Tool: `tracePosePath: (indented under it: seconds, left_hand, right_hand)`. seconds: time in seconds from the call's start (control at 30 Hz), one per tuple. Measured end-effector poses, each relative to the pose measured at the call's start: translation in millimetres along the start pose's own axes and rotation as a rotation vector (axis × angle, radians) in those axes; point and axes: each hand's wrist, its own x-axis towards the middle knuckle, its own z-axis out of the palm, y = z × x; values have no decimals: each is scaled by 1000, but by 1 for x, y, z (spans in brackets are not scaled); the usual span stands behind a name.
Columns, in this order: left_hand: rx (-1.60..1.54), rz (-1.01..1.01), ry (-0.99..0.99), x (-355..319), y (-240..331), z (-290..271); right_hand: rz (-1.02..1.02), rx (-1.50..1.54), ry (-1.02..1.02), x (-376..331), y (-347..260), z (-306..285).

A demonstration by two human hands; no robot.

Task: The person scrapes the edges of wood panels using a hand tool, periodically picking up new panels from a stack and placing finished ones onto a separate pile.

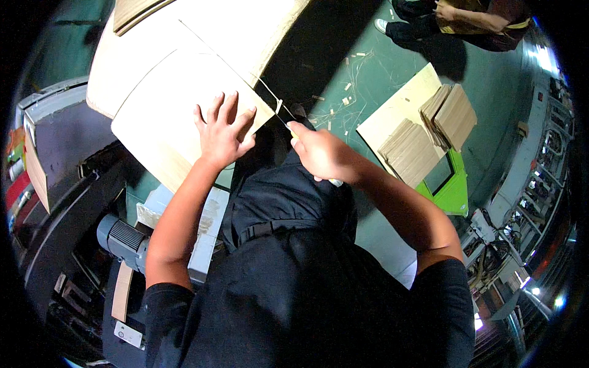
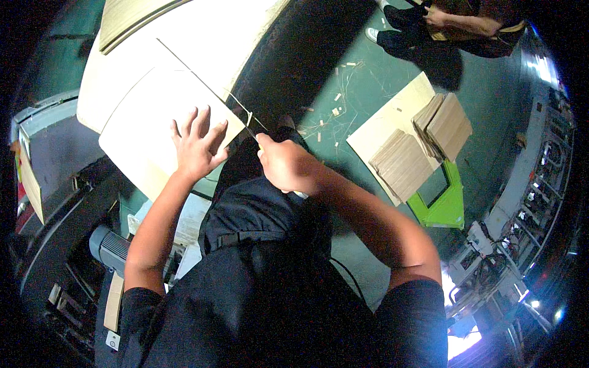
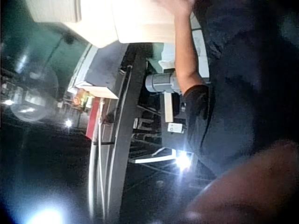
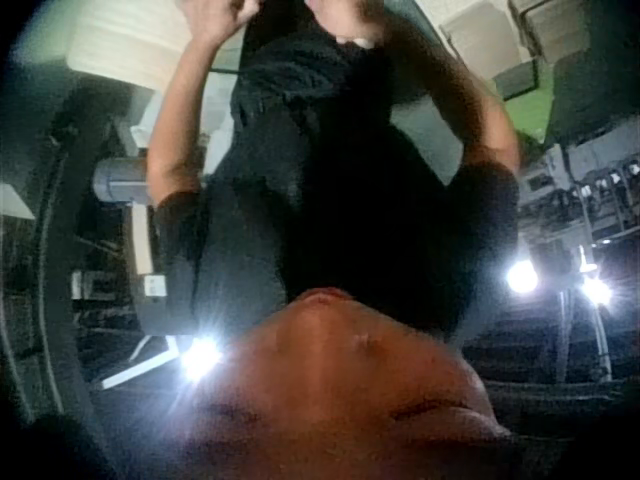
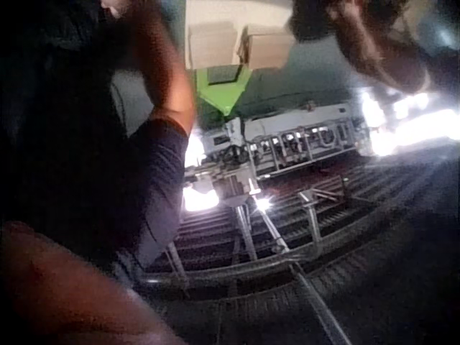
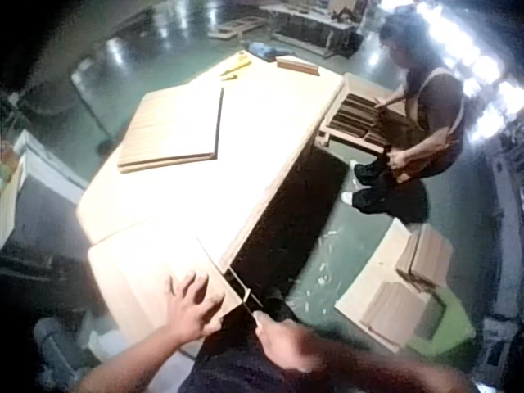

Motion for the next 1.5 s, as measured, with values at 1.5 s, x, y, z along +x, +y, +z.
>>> tracePosePath:
  seconds: [1.5]
  left_hand:
    - [-84,70,-143,-2,-29,-27]
  right_hand:
    - [-104,178,767,71,29,64]
